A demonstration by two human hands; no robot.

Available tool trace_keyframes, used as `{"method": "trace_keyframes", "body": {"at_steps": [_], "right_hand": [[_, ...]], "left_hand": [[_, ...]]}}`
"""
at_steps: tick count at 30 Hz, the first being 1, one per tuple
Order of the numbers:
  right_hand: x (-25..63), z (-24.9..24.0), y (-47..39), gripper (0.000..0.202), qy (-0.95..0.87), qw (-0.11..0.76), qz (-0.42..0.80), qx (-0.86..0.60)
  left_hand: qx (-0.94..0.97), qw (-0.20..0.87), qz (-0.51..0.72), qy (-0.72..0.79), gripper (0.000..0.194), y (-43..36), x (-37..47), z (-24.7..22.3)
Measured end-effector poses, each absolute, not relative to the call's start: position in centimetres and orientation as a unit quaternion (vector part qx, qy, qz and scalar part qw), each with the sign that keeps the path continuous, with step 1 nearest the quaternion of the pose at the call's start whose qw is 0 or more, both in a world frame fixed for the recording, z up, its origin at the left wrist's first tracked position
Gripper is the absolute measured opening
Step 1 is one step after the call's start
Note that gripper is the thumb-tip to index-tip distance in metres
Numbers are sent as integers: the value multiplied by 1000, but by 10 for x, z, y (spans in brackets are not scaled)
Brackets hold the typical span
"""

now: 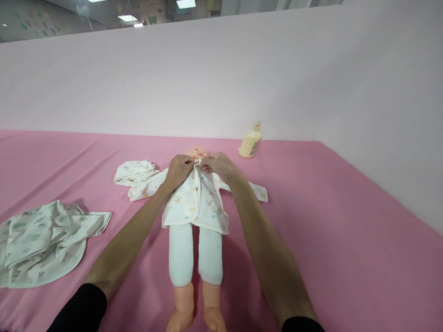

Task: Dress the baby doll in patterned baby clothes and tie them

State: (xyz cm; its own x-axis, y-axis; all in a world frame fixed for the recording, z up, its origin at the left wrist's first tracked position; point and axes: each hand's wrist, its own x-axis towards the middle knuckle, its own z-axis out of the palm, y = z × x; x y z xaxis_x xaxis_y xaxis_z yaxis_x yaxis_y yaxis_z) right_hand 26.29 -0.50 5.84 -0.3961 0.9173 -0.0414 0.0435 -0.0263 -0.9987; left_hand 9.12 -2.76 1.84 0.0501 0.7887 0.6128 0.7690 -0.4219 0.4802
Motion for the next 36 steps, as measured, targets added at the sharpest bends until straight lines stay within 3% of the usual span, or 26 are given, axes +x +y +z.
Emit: {"method": "trace_keyframes", "body": {"at_steps": [11,22,36], "right_hand": [[265,55,-1,20,-589,377,609,-374],[264,48,3,13,-567,386,632,-359],[274,42,7,13,-580,363,651,-328]], "left_hand": [[762,-51,345,545,27,-30,91,23],[776,-108,257,565,25,-38,97,31],[771,-90,311,548,30,-33,95,23]]}}
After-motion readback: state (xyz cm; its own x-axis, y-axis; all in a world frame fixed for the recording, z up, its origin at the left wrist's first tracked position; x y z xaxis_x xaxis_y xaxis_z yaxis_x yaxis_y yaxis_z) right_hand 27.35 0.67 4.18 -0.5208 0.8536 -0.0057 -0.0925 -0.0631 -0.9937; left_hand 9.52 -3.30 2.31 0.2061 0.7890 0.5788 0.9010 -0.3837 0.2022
